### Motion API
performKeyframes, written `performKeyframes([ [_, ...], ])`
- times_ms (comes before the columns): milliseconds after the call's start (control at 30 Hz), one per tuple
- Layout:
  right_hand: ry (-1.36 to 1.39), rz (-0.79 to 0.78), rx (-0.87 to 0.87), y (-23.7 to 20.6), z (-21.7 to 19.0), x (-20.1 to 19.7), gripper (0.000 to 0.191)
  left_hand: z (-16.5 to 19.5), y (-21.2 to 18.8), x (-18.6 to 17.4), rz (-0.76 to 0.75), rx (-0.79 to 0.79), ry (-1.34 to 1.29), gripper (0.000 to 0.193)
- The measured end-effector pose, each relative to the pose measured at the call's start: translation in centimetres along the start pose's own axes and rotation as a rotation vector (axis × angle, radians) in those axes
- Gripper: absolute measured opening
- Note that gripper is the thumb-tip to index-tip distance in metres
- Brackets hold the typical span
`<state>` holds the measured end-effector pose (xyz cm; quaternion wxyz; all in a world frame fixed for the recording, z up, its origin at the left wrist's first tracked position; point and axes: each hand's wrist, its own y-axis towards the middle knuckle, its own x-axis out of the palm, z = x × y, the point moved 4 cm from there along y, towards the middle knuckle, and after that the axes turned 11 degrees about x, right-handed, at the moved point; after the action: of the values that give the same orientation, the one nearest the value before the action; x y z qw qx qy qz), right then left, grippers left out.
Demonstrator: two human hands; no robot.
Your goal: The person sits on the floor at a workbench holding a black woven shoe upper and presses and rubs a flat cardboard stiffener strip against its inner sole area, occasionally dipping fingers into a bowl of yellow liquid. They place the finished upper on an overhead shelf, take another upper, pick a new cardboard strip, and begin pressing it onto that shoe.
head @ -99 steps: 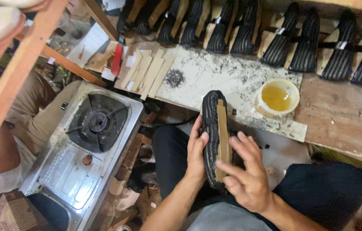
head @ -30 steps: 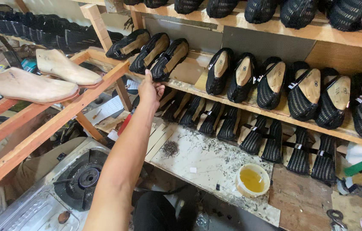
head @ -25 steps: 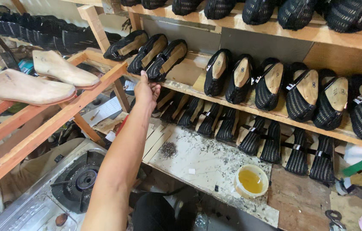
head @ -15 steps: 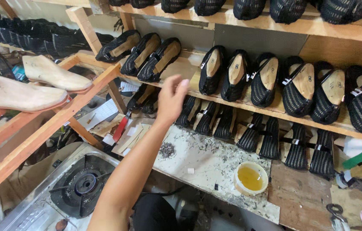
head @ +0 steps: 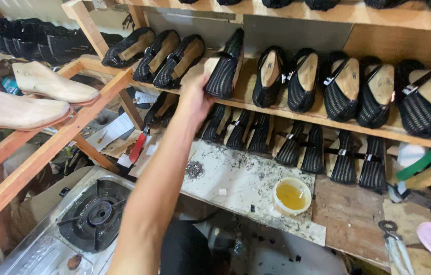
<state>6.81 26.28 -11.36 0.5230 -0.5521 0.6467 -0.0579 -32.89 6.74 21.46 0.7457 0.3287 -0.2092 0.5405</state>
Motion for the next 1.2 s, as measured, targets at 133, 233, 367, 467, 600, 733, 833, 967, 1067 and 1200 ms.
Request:
performKeyframes([
  [133, 0.043, 0.099, -0.12, 0.5, 1.0, 0.8, 0.038, -1.9, -9.8, -4.4, -0.226, 0.132, -0.107, 0.055],
  [233, 0.07, 0.301, -0.391, -1.1, 1.3, 0.3, 0.037, -3.4, -16.6, -7.9, -0.221, 0.008, -0.074, 0.087],
  [367, 0.095, 0.672, -0.658, -5.8, -1.6, -5.9, 0.034, -7.9, -26.6, -12.4, -0.189, -0.307, -0.073, 0.094],
  [467, 0.023, 0.695, -0.649, -5.0, -7.0, -10.3, 0.031, -12.5, -34.4, -15.2, -0.007, -0.595, -0.249, 0.083],
  [600, -0.279, 0.692, -0.655, -3.1, -13.6, -13.4, 0.052, -15.8, -40.4, -17.7, 0.18, -0.645, -0.182, 0.087],
  [733, -0.524, 0.551, -0.603, -1.1, -16.0, -13.8, 0.069, -13.9, -41.3, -17.2, -0.029, -0.549, -0.216, 0.087],
  [833, -0.474, 0.616, -0.612, -0.9, -14.7, -14.0, 0.056, -11.4, -40.7, -17.0, -0.035, -0.457, -0.058, 0.085],
  [967, -0.294, 0.637, -0.634, -1.0, -12.1, -13.9, 0.041, -10.4, -38.4, -16.1, -0.019, -0.403, 0.149, 0.081],
  [1067, -0.04, 0.441, -0.714, -3.0, -11.5, -12.0, 0.037, -11.0, -36.8, -14.2, -0.07, -0.403, 0.141, 0.076],
  [1200, 0.055, 0.282, -0.941, -9.9, -12.0, -6.0, 0.027, -11.8, -35.6, -11.4, -0.118, -0.415, 0.006, 0.073],
])
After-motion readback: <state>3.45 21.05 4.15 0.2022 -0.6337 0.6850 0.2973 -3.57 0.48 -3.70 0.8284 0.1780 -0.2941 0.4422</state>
